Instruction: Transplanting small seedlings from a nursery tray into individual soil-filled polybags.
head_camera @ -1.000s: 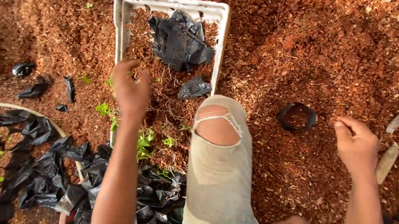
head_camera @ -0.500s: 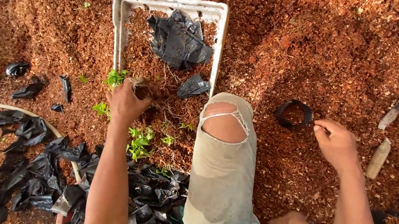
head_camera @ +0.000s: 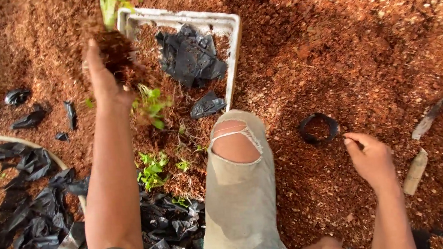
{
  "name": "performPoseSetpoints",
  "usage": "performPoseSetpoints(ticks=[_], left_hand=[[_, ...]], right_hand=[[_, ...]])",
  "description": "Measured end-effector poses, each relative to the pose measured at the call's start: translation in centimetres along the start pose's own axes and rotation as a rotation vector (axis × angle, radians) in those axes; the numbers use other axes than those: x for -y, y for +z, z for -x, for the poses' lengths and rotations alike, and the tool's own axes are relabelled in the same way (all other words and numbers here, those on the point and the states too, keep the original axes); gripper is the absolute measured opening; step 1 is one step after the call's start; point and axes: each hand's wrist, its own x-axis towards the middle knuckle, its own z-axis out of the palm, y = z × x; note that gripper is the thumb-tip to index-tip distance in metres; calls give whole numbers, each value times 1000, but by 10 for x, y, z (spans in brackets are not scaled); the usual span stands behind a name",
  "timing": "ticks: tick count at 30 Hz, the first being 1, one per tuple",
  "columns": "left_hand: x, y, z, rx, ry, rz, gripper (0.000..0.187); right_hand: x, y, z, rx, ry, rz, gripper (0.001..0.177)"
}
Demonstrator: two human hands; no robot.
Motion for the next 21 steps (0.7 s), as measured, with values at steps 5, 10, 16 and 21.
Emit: performPoseSetpoints(ticks=[5,10,16,21], left_hand=[[45,84,18,337,-99,-30,61],[119,177,39,747,-416,-18,72],[195,244,73,1077,-496,-633,87],[153,233,141,1436,-370,-1113,125]], right_hand=[[18,-14,8,-4,20,-150,33],[38,-29,0,-55,-82,-516,32],[84,-57,-13,-84,-329,-787,53],[90,-55,-52,30,51,-511,96]])
